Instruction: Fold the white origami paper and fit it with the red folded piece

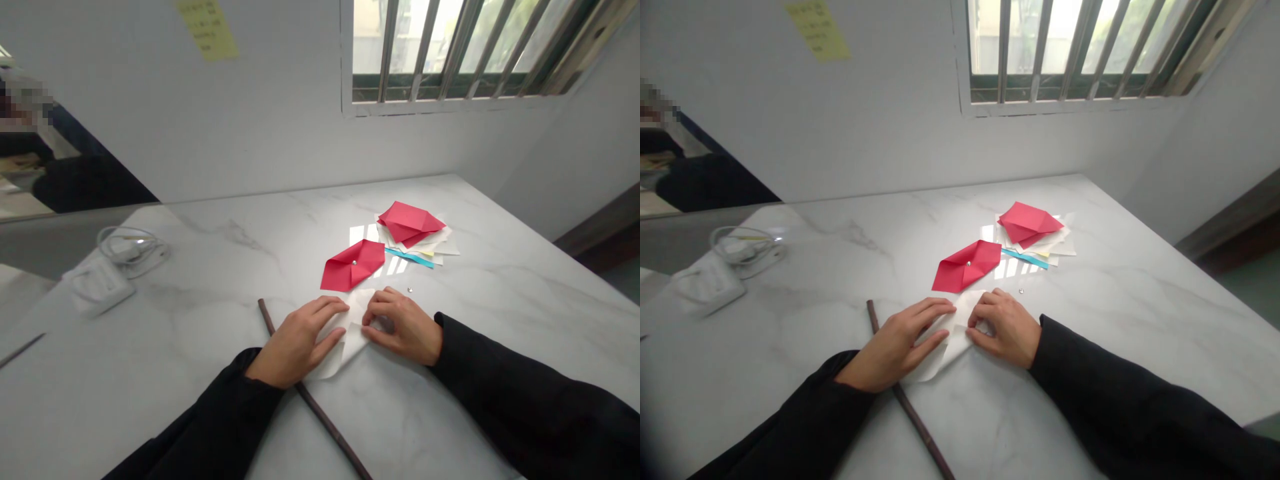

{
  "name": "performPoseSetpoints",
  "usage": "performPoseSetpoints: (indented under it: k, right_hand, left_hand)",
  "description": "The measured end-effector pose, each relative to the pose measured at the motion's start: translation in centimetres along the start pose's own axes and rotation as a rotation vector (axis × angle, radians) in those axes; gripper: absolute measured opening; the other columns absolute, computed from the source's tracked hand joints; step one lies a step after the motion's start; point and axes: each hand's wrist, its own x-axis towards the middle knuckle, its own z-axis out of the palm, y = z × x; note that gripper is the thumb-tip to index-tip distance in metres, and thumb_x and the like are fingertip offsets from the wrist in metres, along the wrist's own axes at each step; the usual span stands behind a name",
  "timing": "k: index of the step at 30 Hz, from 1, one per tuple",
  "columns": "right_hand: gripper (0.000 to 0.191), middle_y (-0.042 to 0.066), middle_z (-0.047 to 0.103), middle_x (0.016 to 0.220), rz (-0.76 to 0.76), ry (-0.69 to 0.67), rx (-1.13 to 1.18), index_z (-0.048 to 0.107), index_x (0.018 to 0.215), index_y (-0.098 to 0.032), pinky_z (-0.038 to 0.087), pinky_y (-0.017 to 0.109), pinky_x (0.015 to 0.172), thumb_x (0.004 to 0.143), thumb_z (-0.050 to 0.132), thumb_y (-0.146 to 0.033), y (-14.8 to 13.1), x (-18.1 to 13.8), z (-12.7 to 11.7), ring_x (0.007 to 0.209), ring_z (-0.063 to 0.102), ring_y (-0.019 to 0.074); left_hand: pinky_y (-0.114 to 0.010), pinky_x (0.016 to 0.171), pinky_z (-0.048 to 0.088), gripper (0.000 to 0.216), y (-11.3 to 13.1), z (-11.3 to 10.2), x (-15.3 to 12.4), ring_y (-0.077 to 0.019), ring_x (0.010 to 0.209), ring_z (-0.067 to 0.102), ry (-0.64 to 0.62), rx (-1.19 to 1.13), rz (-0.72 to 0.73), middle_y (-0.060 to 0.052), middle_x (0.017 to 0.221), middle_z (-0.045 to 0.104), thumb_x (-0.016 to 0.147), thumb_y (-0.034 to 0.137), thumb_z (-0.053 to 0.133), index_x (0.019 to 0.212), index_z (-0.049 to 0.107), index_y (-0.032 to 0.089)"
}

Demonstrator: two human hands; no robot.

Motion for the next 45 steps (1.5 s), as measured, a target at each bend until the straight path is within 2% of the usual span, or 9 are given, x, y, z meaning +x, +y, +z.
performPoseSetpoints:
  k: [11, 16, 20, 24, 27, 30, 35, 40, 45]
  right_hand:
    - [0.006, 0.004, 0.071, 0.087, -0.055, -0.005, 0.005, 0.076, 0.093, -0.022, 0.05, 0.035, 0.082, 0.088, 0.075, -0.022, 0.0, 0.3, 0.5, 0.087, 0.061, 0.0204]
    - [0.014, 0.005, 0.073, 0.087, -0.051, 0.001, 0.037, 0.077, 0.095, -0.02, 0.05, 0.035, 0.083, 0.096, 0.068, -0.031, 0.1, 0.9, -0.3, 0.088, 0.062, 0.0201]
    - [0.028, 0.007, 0.075, 0.103, -0.182, -0.215, 0.229, 0.077, 0.112, -0.021, 0.051, 0.035, 0.091, 0.093, 0.071, -0.04, 1.8, 1.0, -3.0, 0.098, 0.066, 0.0202]
    - [0.052, 0.006, 0.072, 0.123, -0.29, -0.394, 0.183, 0.072, 0.125, -0.025, 0.047, 0.04, 0.105, 0.077, 0.087, -0.035, 2.6, 0.9, -4.8, 0.114, 0.062, 0.0232]
    - [0.028, 0.004, 0.074, 0.118, -0.302, -0.335, 0.067, 0.078, 0.112, -0.028, 0.05, 0.04, 0.099, 0.085, 0.076, -0.022, 1.9, 0.6, -4.2, 0.109, 0.061, 0.0217]
    - [0.01, 0.004, 0.075, 0.114, -0.331, -0.29, 0.029, 0.08, 0.092, -0.025, 0.05, 0.04, 0.097, 0.091, 0.07, -0.022, 1.2, 0.4, -3.1, 0.11, 0.061, 0.0223]
    - [0.012, 0.006, 0.075, 0.114, -0.311, -0.292, 0.021, 0.073, 0.102, -0.022, 0.038, 0.05, 0.114, 0.098, 0.061, -0.02, 0.8, 0.1, -2.6, 0.125, 0.061, 0.0237]
    - [0.011, 0.008, 0.073, 0.092, -0.172, -0.156, 0.018, 0.073, 0.101, -0.018, 0.053, 0.039, 0.087, 0.094, 0.064, -0.018, 0.7, 0.3, -1.7, 0.091, 0.066, 0.0222]
    - [0.029, 0.005, 0.07, 0.088, -0.019, -0.082, 0.061, 0.071, 0.115, -0.02, 0.052, 0.032, 0.077, 0.086, 0.073, -0.015, 0.2, 0.2, -0.7, 0.087, 0.064, 0.0202]
  left_hand:
    - [-0.037, 0.099, 0.053, 0.033, -0.4, -0.5, -0.7, -0.0234, 0.111, 0.063, -0.01, 0.119, 0.006, -0.008, 0.122, 0.063, 0.097, 0.027, 0.056, 0.128, 0.066, 0.027]
    - [-0.036, 0.087, 0.054, 0.041, 0.0, -0.9, -0.7, -0.023, 0.093, 0.066, -0.098, 0.088, -0.084, -0.005, 0.099, 0.068, 0.093, 0.043, 0.065, 0.131, 0.065, 0.026]
    - [-0.037, 0.087, 0.054, 0.062, 0.6, -1.0, -0.8, -0.0253, 0.097, 0.066, -0.057, 0.075, -0.085, -0.007, 0.11, 0.069, 0.079, 0.049, 0.08, 0.134, 0.062, 0.026]
    - [-0.032, 0.072, 0.052, 0.031, 0.2, -0.8, -0.6, -0.0187, 0.074, 0.064, 0.055, 0.019, -0.205, -0.004, 0.094, 0.072, 0.094, 0.035, 0.059, 0.122, 0.066, 0.023]
    - [-0.029, 0.061, 0.047, 0.026, -0.8, -0.6, -0.4, -0.0177, 0.065, 0.061, 0.112, -0.08, -0.305, -0.002, 0.079, 0.07, 0.097, 0.037, 0.051, 0.108, 0.068, 0.021]
    - [-0.029, 0.061, 0.048, 0.029, -1.8, -0.2, -0.4, -0.0164, 0.065, 0.062, 0.195, -0.154, -0.354, -0.003, 0.092, 0.071, 0.092, 0.038, 0.058, 0.114, 0.067, 0.021]
    - [-0.029, 0.068, 0.049, 0.027, -1.8, 0.6, -0.3, -0.0175, 0.073, 0.061, 0.27, 0.017, -0.311, 0.0, 0.083, 0.063, 0.086, 0.02, 0.059, 0.111, 0.068, 0.024]
    - [-0.03, 0.073, 0.049, 0.029, -0.9, 1.1, -0.2, -0.0187, 0.082, 0.064, 0.221, 0.118, -0.256, -0.001, 0.087, 0.062, 0.085, 0.01, 0.056, 0.105, 0.07, 0.026]
    - [-0.034, 0.086, 0.053, 0.032, -0.8, 1.4, -0.4, -0.022, 0.101, 0.066, 0.167, 0.096, -0.171, -0.004, 0.11, 0.065, 0.089, 0.015, 0.063, 0.117, 0.07, 0.029]
